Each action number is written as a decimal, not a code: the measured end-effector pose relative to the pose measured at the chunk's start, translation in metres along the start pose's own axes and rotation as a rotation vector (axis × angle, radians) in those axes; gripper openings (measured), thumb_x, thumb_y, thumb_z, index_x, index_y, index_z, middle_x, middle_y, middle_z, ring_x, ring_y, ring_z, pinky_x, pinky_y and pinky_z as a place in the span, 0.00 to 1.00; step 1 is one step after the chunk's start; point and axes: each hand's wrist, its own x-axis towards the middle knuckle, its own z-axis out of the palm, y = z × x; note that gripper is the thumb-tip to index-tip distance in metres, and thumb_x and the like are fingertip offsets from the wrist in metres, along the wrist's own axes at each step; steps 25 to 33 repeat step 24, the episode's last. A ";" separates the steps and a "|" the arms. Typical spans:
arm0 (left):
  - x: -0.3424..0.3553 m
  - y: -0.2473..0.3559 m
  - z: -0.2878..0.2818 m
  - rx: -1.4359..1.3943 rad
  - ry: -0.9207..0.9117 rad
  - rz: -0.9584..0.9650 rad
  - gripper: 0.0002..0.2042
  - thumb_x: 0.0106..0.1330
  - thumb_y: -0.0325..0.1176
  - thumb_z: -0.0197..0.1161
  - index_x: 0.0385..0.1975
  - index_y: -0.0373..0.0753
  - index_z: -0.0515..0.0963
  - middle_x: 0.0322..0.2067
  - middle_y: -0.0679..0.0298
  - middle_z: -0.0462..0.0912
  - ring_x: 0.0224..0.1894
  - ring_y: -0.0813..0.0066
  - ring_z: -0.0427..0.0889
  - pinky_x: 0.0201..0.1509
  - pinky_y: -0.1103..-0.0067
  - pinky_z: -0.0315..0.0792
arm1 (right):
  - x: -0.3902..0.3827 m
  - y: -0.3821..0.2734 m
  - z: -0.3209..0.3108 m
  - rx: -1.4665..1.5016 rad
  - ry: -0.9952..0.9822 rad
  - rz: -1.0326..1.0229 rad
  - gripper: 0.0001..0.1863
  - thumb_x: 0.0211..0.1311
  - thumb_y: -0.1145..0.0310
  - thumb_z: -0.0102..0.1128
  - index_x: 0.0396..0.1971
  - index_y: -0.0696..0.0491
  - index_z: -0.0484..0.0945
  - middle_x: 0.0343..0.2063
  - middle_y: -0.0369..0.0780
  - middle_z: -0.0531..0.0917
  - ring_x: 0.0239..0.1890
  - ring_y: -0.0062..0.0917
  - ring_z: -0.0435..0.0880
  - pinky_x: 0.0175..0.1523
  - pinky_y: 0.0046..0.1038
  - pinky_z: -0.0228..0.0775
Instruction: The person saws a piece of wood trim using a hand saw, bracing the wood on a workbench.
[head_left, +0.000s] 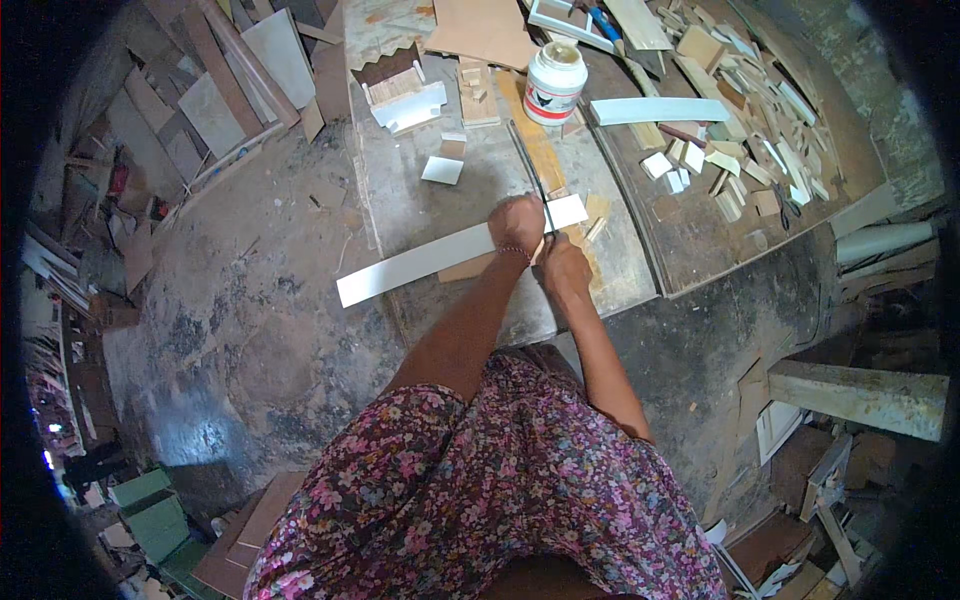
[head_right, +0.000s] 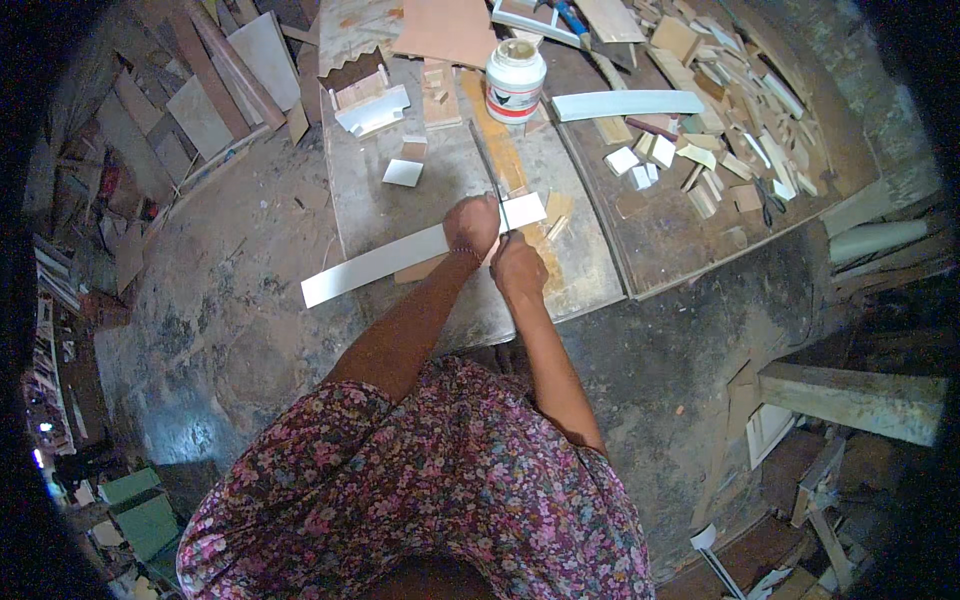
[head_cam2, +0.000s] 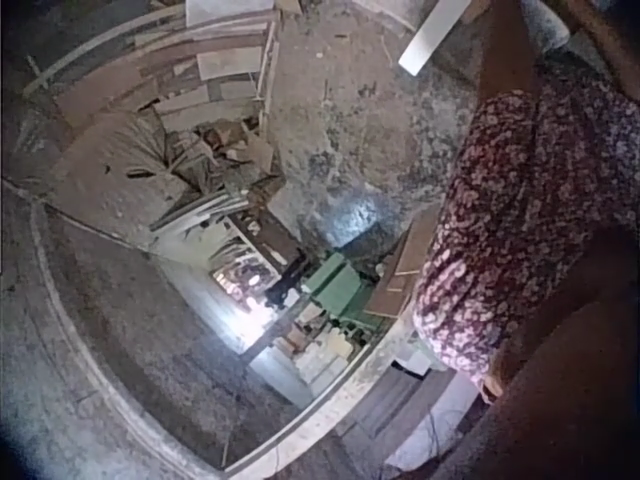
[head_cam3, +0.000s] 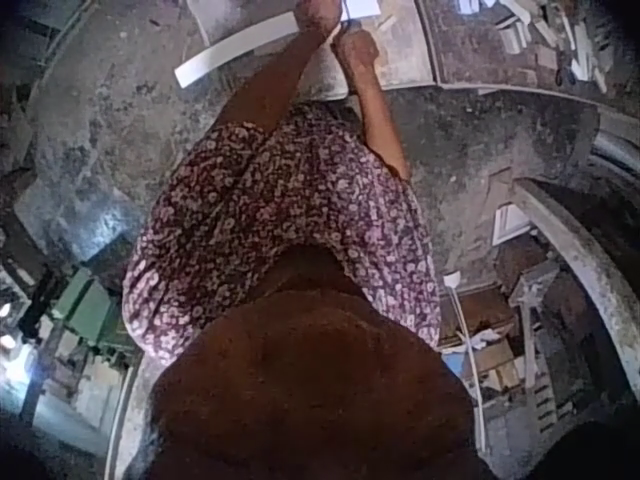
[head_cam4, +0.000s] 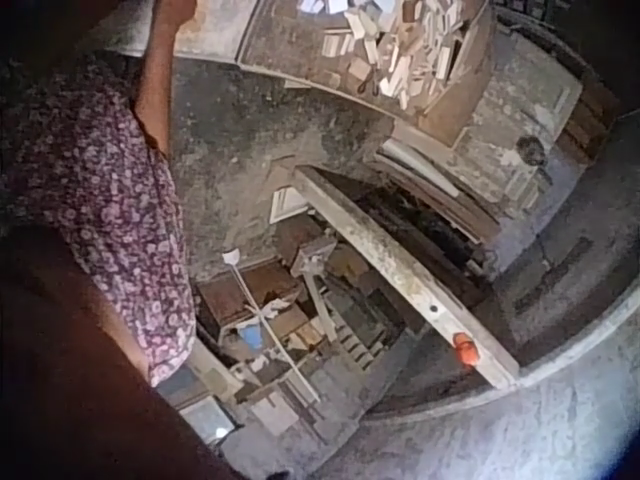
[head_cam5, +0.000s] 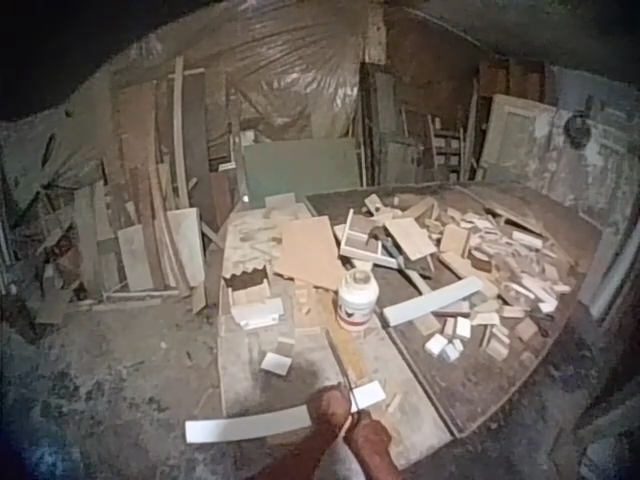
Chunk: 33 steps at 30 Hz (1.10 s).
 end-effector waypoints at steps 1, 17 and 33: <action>0.000 0.001 0.000 -0.001 0.002 -0.005 0.17 0.57 0.39 0.43 0.18 0.36 0.77 0.22 0.53 0.77 0.27 0.56 0.77 0.35 0.68 0.70 | 0.001 0.001 0.000 -0.011 -0.002 -0.007 0.18 0.57 0.60 0.36 0.30 0.59 0.70 0.27 0.53 0.77 0.33 0.45 0.77 0.38 0.41 0.66; 0.000 0.000 0.004 0.026 0.024 0.019 0.19 0.59 0.40 0.41 0.17 0.37 0.77 0.21 0.54 0.78 0.26 0.59 0.78 0.34 0.69 0.70 | 0.001 0.005 0.001 -0.034 0.020 -0.040 0.16 0.55 0.61 0.38 0.30 0.58 0.70 0.27 0.54 0.77 0.33 0.45 0.77 0.39 0.41 0.66; 0.000 0.001 0.002 0.044 -0.001 -0.026 0.18 0.58 0.41 0.43 0.18 0.38 0.77 0.23 0.54 0.78 0.28 0.59 0.78 0.35 0.70 0.71 | 0.002 0.004 0.000 -0.036 -0.006 -0.020 0.15 0.55 0.62 0.39 0.31 0.58 0.70 0.28 0.53 0.77 0.33 0.44 0.77 0.38 0.40 0.67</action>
